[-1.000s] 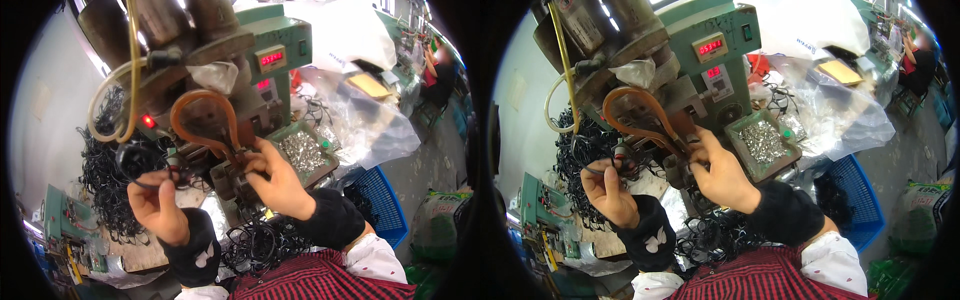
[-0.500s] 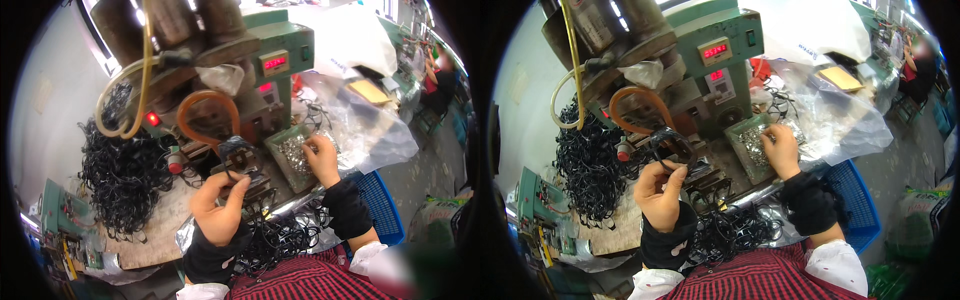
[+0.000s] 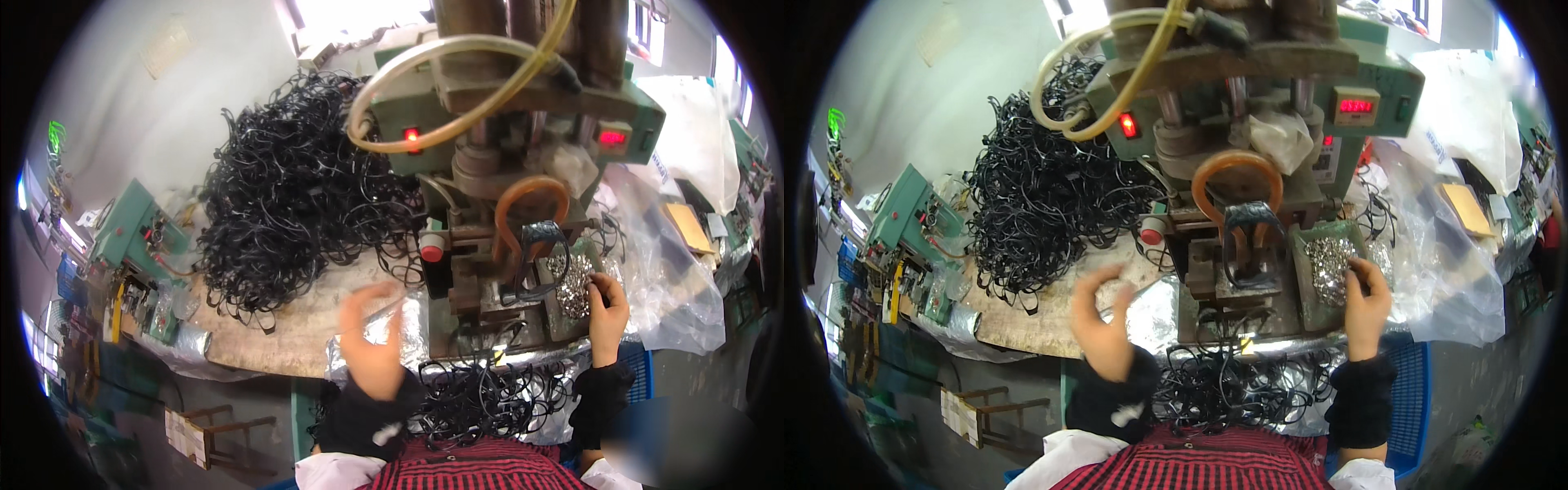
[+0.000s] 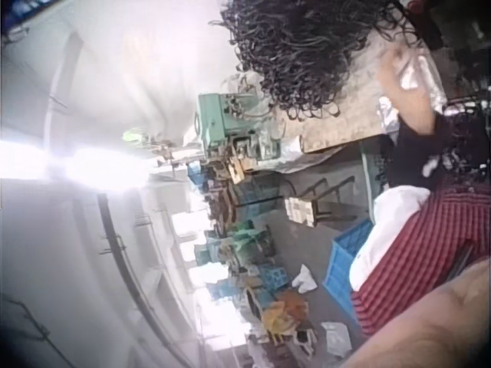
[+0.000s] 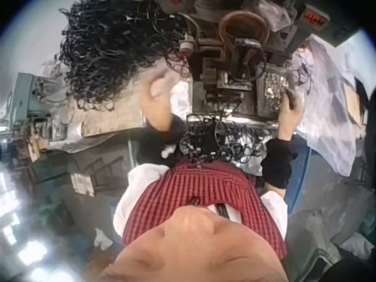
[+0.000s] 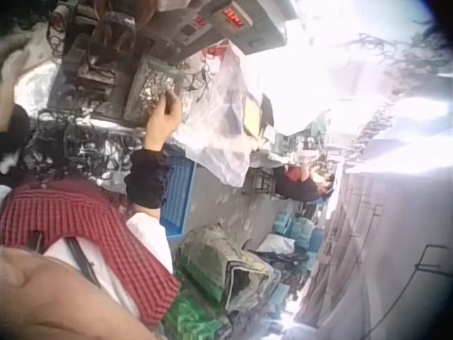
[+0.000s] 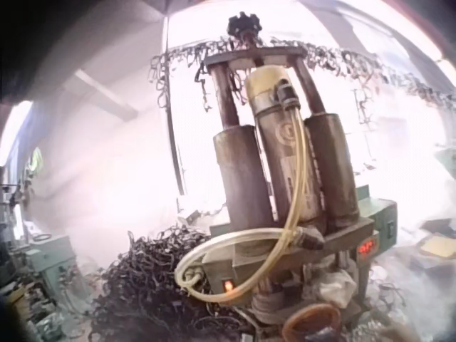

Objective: The person inserts small metal components into black plastic housings using a press machine. The person repeatedly picks components from a tray, places them into the machine, and removes the assembled units.

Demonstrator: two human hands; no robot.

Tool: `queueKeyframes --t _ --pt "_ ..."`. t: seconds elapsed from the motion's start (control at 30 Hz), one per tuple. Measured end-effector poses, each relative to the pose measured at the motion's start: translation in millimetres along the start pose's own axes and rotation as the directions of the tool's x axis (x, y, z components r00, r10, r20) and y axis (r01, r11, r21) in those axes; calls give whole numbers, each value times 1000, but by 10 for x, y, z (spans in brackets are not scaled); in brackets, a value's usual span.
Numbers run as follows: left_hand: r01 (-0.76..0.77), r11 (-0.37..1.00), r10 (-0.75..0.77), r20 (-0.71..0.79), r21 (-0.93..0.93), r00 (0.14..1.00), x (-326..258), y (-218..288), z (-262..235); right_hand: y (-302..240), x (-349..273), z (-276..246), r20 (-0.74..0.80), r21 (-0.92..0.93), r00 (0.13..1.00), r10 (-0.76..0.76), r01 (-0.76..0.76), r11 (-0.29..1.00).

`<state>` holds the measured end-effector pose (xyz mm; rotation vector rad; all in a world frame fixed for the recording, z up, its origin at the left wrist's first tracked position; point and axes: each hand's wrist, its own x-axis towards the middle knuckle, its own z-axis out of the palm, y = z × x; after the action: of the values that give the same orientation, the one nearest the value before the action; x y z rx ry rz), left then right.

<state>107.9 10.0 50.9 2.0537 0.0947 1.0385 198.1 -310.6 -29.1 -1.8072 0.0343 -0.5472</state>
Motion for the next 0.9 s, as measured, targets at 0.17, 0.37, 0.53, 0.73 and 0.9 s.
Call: queueKeyframes --t 0.17,0.37,0.53,0.73,0.9 --pt "288 957 -290 52 40 956 519 -1846 143 -123 49 281 14 20 996 -84 84 996" --pt "478 831 -540 212 284 814 338 -2457 713 -95 2 235 17 -155 997 -79 80 985" --pt "543 828 -509 224 -137 831 29 -2261 272 126 -344 -382 -164 -295 974 -157 104 950" --pt "475 769 -419 224 -429 880 248 -1015 -42 -687 -343 -36 63 -86 941 -332 336 938" --pt "431 699 -405 181 -571 896 268 -1323 339 -904 -33 650 114 177 957 -269 246 953"
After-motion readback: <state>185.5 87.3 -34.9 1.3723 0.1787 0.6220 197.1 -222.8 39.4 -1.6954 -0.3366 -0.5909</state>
